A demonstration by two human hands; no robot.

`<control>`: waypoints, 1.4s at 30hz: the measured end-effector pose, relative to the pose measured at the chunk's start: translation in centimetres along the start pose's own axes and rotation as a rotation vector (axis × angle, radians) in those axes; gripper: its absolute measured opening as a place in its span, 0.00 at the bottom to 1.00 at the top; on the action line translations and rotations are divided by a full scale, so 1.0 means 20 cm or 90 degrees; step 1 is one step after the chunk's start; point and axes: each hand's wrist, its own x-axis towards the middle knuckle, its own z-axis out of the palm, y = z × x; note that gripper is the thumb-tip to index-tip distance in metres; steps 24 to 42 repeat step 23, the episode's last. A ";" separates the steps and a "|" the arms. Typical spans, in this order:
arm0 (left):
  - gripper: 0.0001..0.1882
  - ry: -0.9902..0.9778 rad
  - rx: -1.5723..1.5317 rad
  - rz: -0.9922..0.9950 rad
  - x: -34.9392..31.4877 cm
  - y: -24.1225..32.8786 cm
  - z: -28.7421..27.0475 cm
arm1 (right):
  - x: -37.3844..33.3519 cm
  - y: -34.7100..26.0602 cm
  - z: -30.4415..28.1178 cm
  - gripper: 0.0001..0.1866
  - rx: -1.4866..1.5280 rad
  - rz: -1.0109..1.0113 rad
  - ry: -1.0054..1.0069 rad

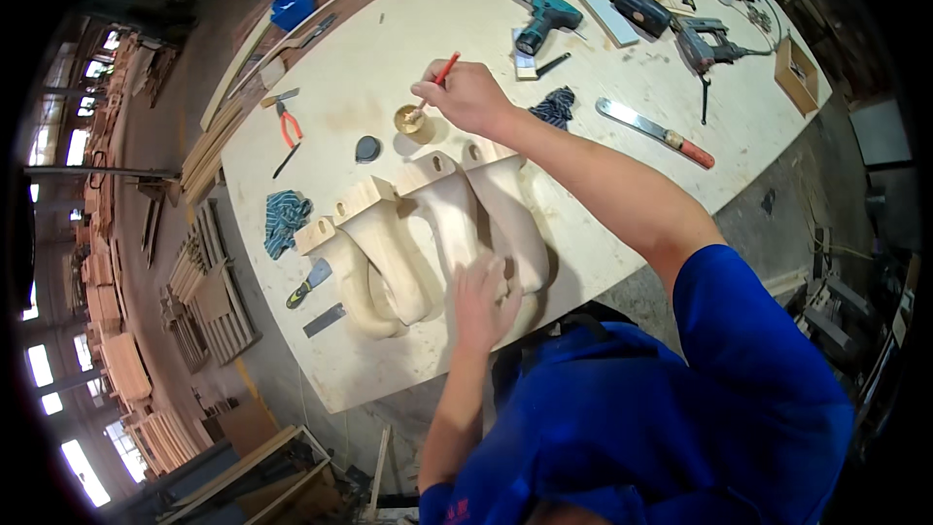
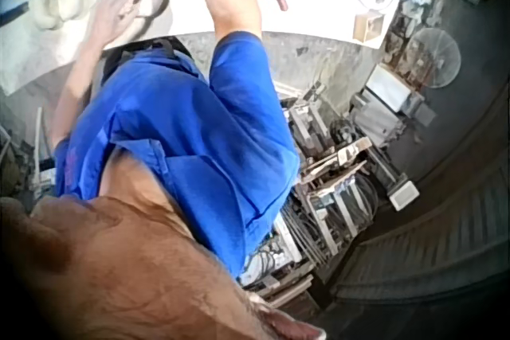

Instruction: The person mixes a liquid from a container into a small cup using a brush, then walks to a palette of wooden chair legs and applies the mixture to the pre-drilled holes using the brush.

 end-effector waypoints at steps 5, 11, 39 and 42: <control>0.23 0.053 -0.058 -0.199 -0.48 0.08 -0.17 | 0.16 0.38 0.27 0.13 0.051 -0.037 0.016; 0.21 0.235 -0.169 -0.494 -1.17 -0.03 -0.32 | 0.07 0.33 0.28 0.34 0.169 0.201 0.060; 0.17 0.399 -0.213 -0.618 -2.52 -0.48 -0.50 | -0.88 0.03 0.52 0.21 -0.163 -0.068 0.208; 0.17 0.399 -0.213 -0.618 -2.52 -0.48 -0.50 | -0.88 0.03 0.52 0.21 -0.163 -0.068 0.208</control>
